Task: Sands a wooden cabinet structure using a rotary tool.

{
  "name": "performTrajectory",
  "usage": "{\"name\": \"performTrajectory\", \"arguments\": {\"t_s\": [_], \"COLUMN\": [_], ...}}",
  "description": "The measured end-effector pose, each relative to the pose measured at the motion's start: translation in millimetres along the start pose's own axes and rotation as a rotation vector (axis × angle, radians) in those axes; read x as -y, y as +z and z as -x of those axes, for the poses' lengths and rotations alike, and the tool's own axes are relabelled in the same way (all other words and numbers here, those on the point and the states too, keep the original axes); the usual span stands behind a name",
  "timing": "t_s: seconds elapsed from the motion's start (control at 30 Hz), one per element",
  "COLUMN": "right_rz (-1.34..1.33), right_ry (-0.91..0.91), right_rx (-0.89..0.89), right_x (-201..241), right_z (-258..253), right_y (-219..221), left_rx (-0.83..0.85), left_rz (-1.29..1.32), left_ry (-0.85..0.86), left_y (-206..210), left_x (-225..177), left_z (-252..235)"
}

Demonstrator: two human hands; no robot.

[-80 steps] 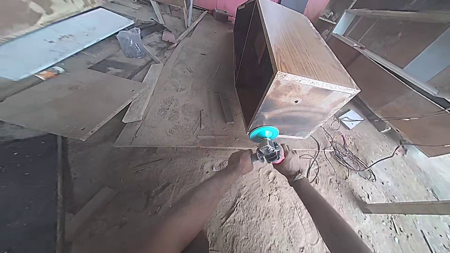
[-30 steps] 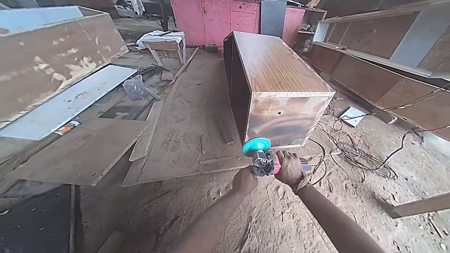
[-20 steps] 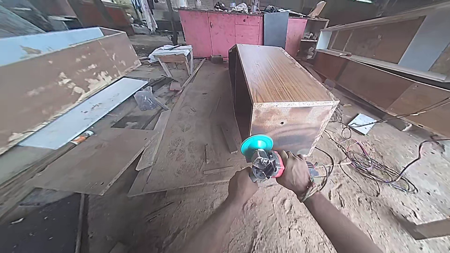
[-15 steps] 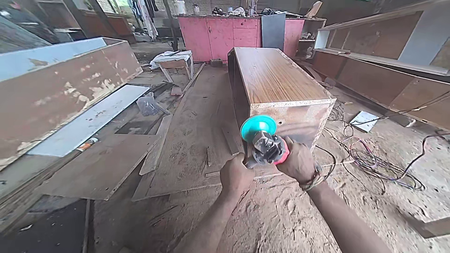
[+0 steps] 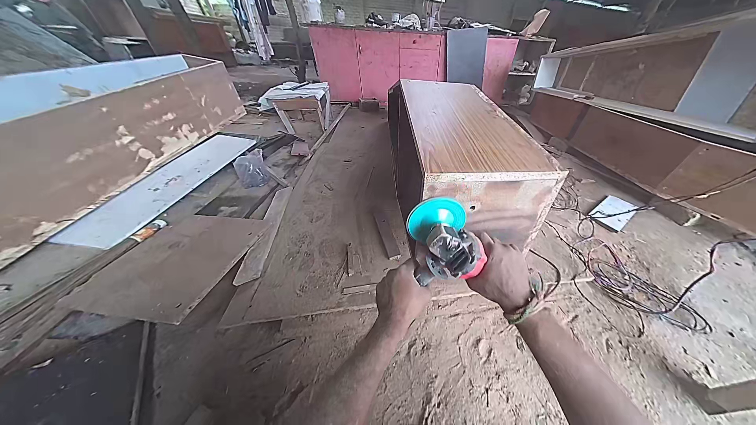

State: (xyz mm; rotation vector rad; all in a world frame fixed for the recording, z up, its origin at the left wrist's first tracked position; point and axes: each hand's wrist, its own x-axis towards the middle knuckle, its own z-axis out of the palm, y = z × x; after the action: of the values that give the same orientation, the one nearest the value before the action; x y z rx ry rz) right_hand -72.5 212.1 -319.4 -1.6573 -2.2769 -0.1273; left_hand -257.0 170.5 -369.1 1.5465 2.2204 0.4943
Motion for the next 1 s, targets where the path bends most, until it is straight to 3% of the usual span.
{"name": "performTrajectory", "arguments": {"t_s": [0.2, 0.5, 0.83, 1.0], "right_rz": [0.114, 0.098, 0.017, -0.011], "right_ry": [-0.036, -0.014, 0.023, 0.057], "right_rx": [0.063, 0.266, 0.272, 0.207], "right_x": [-18, -44, -95, -135], "right_z": [16, 35, 44, 40], "right_y": [43, 83, 103, 90], "left_rx": [0.133, 0.260, 0.257, 0.252], "left_rz": [-0.019, -0.090, -0.154, -0.180], "left_ry": [-0.004, 0.015, 0.095, 0.134], "left_y": [58, 112, 151, 153], "left_x": [12, 20, -7, -49], "left_z": [-6, -12, -17, -17]}}
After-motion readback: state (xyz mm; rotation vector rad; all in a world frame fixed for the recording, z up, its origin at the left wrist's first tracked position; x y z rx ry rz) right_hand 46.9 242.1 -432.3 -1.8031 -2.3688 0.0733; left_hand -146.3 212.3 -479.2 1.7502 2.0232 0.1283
